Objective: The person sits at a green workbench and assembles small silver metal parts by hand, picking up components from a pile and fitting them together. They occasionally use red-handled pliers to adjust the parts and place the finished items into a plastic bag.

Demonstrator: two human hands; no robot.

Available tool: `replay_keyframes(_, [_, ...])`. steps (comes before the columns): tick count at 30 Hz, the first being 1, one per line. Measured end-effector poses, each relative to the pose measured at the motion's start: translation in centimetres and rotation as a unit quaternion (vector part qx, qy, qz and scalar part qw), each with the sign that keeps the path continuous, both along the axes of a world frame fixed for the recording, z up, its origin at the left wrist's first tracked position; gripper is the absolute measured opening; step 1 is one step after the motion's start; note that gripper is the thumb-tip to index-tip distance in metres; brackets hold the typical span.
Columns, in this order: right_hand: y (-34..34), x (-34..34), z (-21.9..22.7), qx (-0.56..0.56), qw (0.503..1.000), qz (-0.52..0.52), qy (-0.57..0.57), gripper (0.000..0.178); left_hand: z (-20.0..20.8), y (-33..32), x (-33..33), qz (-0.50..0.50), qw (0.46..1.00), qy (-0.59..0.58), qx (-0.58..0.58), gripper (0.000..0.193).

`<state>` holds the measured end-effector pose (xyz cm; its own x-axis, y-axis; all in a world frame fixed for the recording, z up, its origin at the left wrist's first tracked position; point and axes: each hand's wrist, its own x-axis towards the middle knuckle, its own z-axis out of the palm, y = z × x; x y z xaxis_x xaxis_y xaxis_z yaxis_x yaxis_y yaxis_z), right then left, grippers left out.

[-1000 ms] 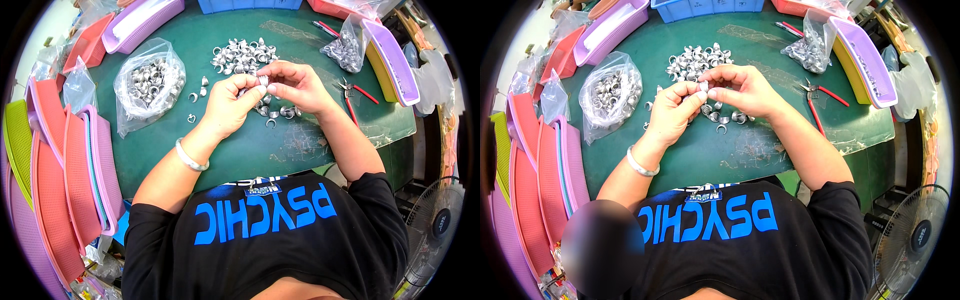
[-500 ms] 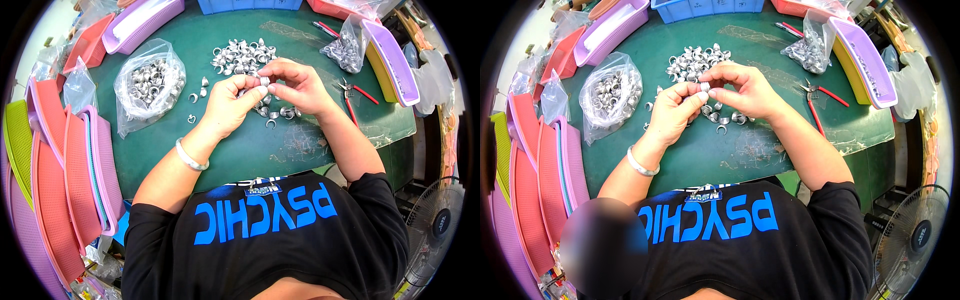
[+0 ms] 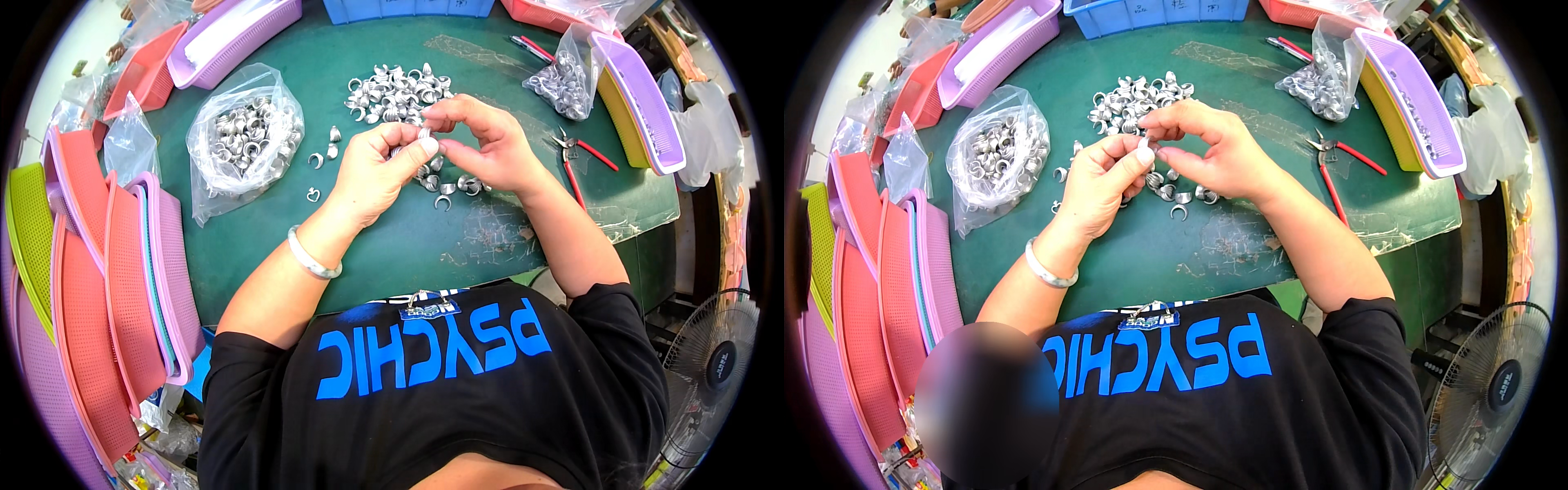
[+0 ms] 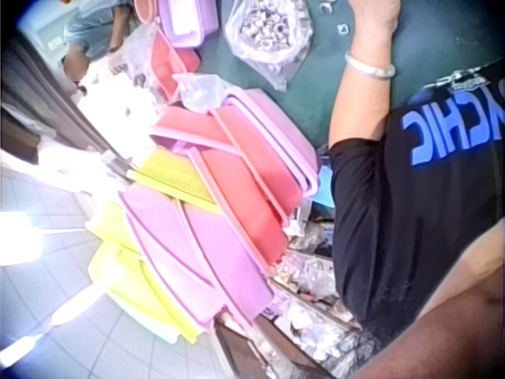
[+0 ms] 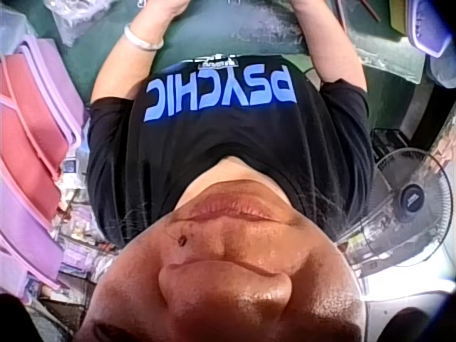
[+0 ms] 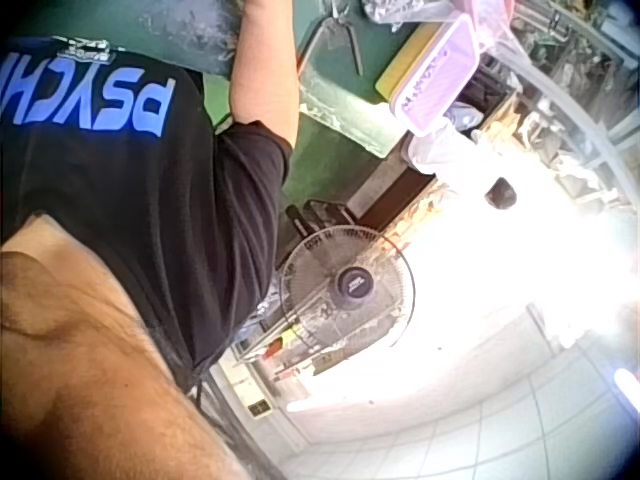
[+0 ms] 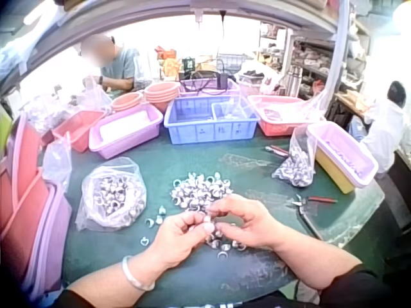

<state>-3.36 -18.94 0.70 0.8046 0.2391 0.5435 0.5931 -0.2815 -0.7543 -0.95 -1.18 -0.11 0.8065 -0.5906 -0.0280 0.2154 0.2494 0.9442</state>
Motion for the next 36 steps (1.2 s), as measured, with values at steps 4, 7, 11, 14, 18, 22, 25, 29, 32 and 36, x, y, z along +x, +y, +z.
replay_keyframes(4, [-0.1, 0.0, 0.2, -0.016, 1.000, -0.002, -0.003, 0.034, 0.0, -0.1, -0.1, 0.006, 1.000, -0.018, -0.005, 0.014])
replay_keyframes(7, [-0.1, -0.1, 0.5, -0.026, 1.000, 0.007, -0.002, 0.035, 0.0, -0.1, 0.0, 0.017, 0.999, -0.046, 0.014, 0.016])
replay_keyframes(11, [0.0, 0.0, 0.3, -0.031, 0.999, 0.012, 0.009, 0.036, -0.3, -0.2, 0.2, 0.021, 0.997, -0.073, 0.003, 0.021])
replay_keyframes(14, [-0.1, -0.1, 0.1, -0.021, 1.000, 0.007, 0.018, 0.036, -0.3, -0.2, 0.2, 0.018, 0.997, -0.081, -0.002, 0.024])
replay_keyframes(18, [-0.1, -0.1, -0.1, 0.001, 0.999, 0.012, 0.041, 0.037, -0.5, -0.2, 0.3, 0.025, 0.994, -0.108, 0.005, 0.027])
replay_keyframes(22, [-0.4, -0.1, -0.1, 0.004, 0.999, 0.003, 0.043, 0.035, -0.8, -0.1, 0.4, 0.010, 0.996, -0.083, -0.015, 0.029])
replay_keyframes(25, [-1.0, 0.2, 0.3, -0.027, 0.998, -0.047, 0.043, 0.026, -0.3, 0.0, 0.4, -0.004, 0.999, -0.018, -0.036, 0.026])
replay_keyframes(29, [-2.4, 0.6, 0.0, -0.134, 0.986, -0.081, 0.056, 0.015, -0.2, 0.2, 0.9, -0.005, 0.989, 0.115, -0.090, 0.018])
replay_keyframes(32, [-3.1, 0.3, 1.1, -0.240, 0.966, -0.022, 0.088, 0.019, -0.5, 0.7, 1.4, -0.021, 0.979, 0.153, -0.130, 0.013])
replay_keyframes(36, [-3.6, -0.1, 1.0, -0.308, 0.947, 0.014, 0.091, 0.024, -0.7, 0.7, 1.7, -0.030, 0.976, 0.175, -0.129, 0.008])
